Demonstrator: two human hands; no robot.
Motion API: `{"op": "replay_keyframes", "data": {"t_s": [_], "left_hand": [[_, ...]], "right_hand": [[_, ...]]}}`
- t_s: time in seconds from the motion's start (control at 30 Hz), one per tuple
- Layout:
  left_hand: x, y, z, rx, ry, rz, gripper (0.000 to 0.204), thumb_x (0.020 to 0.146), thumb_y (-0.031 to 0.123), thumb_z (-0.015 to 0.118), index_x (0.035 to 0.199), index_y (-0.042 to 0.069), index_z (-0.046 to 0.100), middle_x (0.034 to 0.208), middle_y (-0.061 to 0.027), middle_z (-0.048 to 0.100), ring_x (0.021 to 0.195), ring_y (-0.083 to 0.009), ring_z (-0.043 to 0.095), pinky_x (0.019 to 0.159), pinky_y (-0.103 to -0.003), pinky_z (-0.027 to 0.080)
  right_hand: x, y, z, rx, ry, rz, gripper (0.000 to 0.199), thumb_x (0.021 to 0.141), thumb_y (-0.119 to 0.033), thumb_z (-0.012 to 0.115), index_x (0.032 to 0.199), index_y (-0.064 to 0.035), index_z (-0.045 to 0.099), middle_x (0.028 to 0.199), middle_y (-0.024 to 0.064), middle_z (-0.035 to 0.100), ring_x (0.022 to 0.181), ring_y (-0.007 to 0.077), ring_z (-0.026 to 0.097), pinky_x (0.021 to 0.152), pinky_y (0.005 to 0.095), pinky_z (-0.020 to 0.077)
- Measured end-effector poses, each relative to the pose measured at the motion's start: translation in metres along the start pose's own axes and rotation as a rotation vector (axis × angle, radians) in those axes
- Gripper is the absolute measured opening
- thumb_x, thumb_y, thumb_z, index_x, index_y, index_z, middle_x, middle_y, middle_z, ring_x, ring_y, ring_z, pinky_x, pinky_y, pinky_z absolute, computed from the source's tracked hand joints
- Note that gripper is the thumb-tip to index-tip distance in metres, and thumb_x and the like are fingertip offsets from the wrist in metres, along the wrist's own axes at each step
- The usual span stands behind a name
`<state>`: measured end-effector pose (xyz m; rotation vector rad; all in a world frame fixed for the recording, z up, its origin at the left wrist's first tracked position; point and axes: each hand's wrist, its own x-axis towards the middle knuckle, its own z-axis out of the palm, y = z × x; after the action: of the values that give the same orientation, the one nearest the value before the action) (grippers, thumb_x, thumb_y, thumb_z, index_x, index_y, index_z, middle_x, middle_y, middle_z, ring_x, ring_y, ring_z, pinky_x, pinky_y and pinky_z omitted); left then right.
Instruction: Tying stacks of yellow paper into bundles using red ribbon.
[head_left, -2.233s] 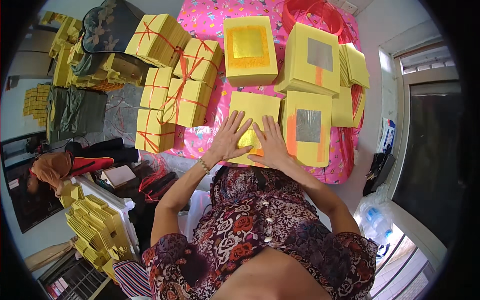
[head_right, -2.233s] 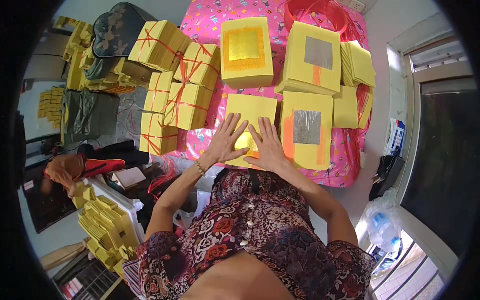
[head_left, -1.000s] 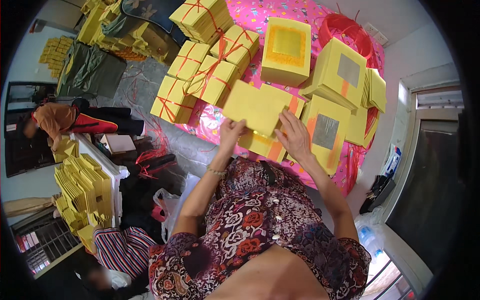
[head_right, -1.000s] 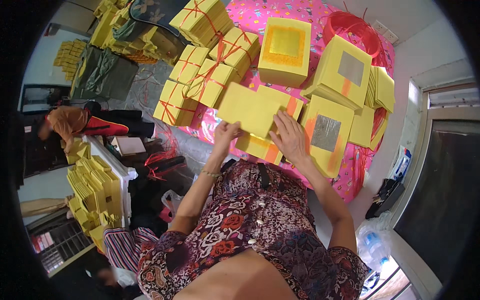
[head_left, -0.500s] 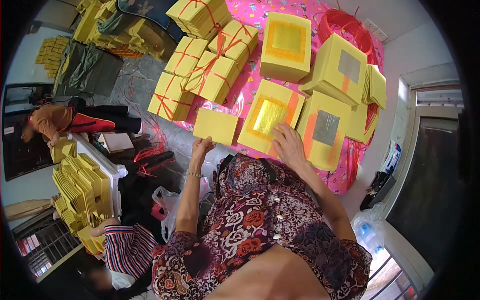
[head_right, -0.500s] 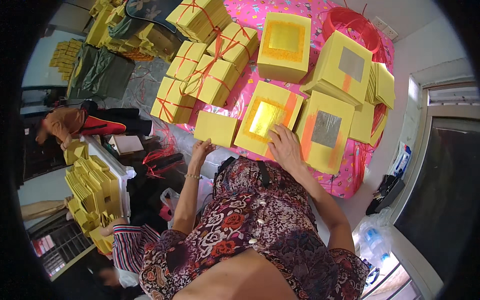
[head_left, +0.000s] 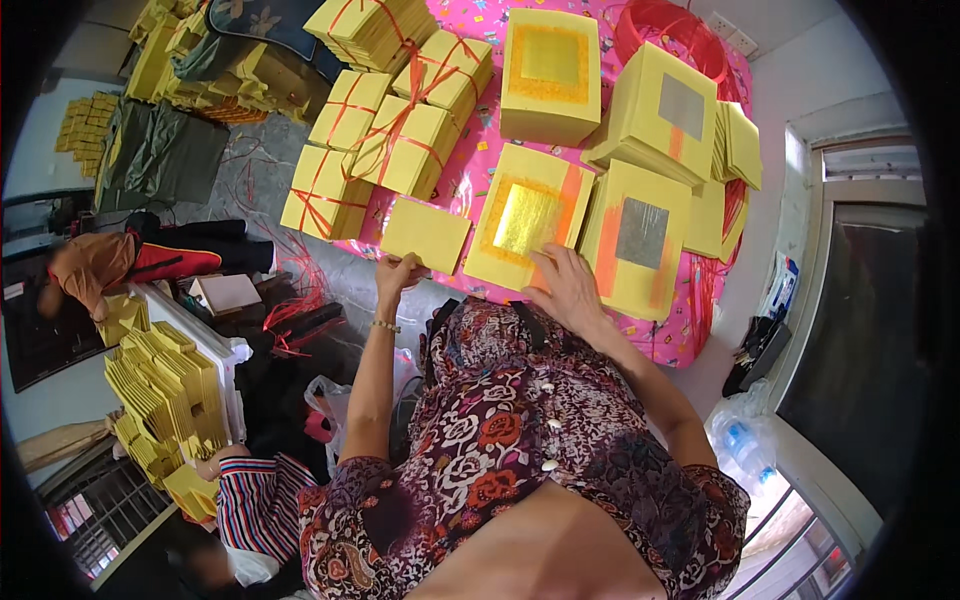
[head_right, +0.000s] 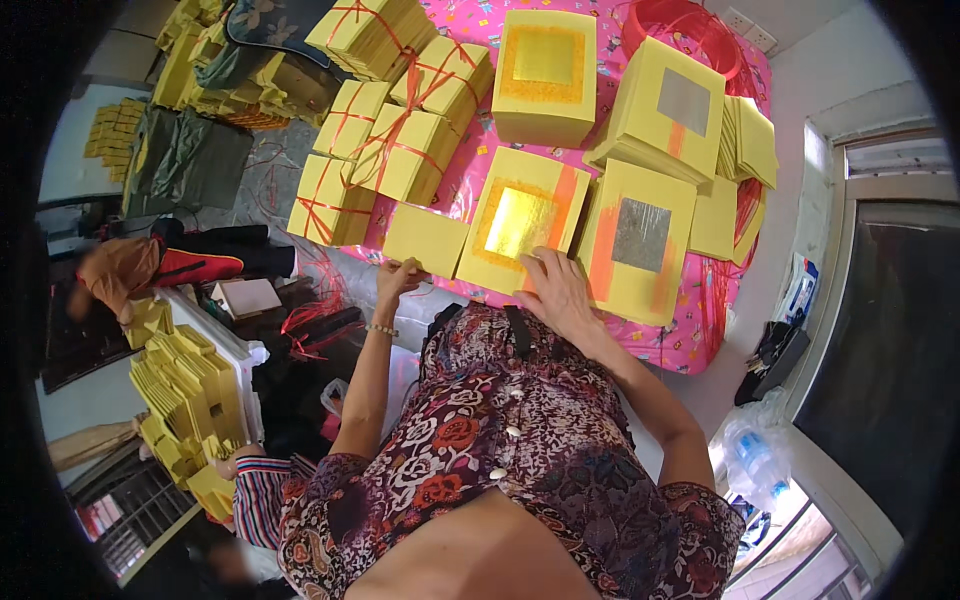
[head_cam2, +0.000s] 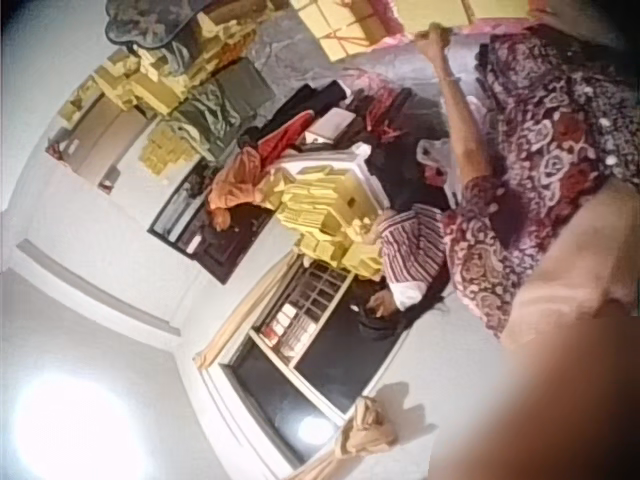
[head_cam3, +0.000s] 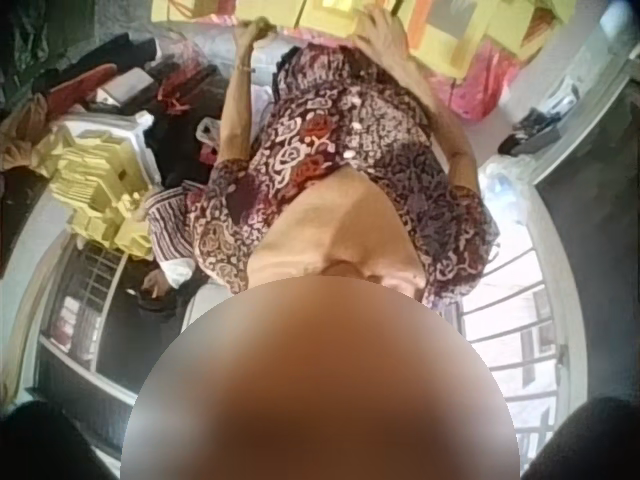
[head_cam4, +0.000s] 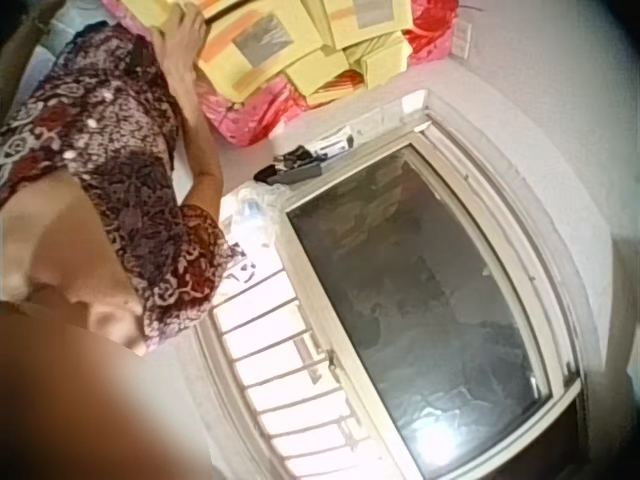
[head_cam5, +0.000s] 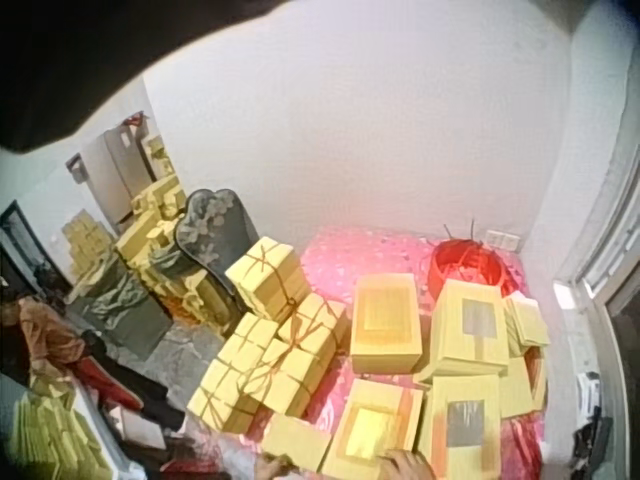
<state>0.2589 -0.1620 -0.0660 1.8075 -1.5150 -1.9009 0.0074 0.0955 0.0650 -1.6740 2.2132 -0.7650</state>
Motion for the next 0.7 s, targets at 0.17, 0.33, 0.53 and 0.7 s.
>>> {"op": "replay_keyframes", "data": {"t_s": [0.17,0.33,0.53,0.7], "left_hand": [[-0.023,0.004,0.006,0.565,0.512,0.228,0.04,0.082,0.03,0.074,0.097,-0.005,0.061,0.08,-0.0148,0.067,0.072,-0.0228,0.069,0.064,-0.034,0.054],[-0.077,0.068,0.04,0.422,0.102,0.901,0.034,0.078,0.025,0.077,0.101,0.005,0.063,0.085,-0.0105,0.063,0.078,-0.0269,0.062,0.069,-0.039,0.049],[-0.113,0.11,0.076,0.798,-0.377,1.263,0.04,0.069,0.026,0.082,0.103,0.013,0.066,0.098,-0.0071,0.059,0.095,-0.0277,0.056,0.084,-0.038,0.045],[-0.098,0.102,0.086,0.936,-0.462,1.23,0.038,0.072,0.026,0.08,0.104,0.014,0.067,0.102,-0.0063,0.057,0.1,-0.0276,0.053,0.084,-0.04,0.043]], "right_hand": [[-0.006,-0.005,0.002,-0.024,-0.005,-0.028,0.059,0.072,-0.025,0.079,0.121,-0.0039,0.055,0.112,0.0112,0.05,0.104,0.0294,0.049,0.085,0.0396,0.042],[-0.012,0.004,0.009,-0.055,-0.053,0.001,0.055,0.07,-0.024,0.08,0.115,-0.0048,0.055,0.108,0.012,0.051,0.104,0.0308,0.051,0.086,0.0409,0.0445],[-0.014,0.007,0.003,-0.007,-0.029,-0.051,0.033,0.074,-0.023,0.077,0.1,-0.0063,0.063,0.096,0.0065,0.058,0.094,0.0259,0.056,0.077,0.0376,0.05],[-0.007,0.013,-0.003,0.096,-0.039,-0.05,0.018,0.078,-0.022,0.075,0.085,-0.0059,0.069,0.089,0.004,0.063,0.09,0.0243,0.06,0.076,0.0359,0.0508]]}}
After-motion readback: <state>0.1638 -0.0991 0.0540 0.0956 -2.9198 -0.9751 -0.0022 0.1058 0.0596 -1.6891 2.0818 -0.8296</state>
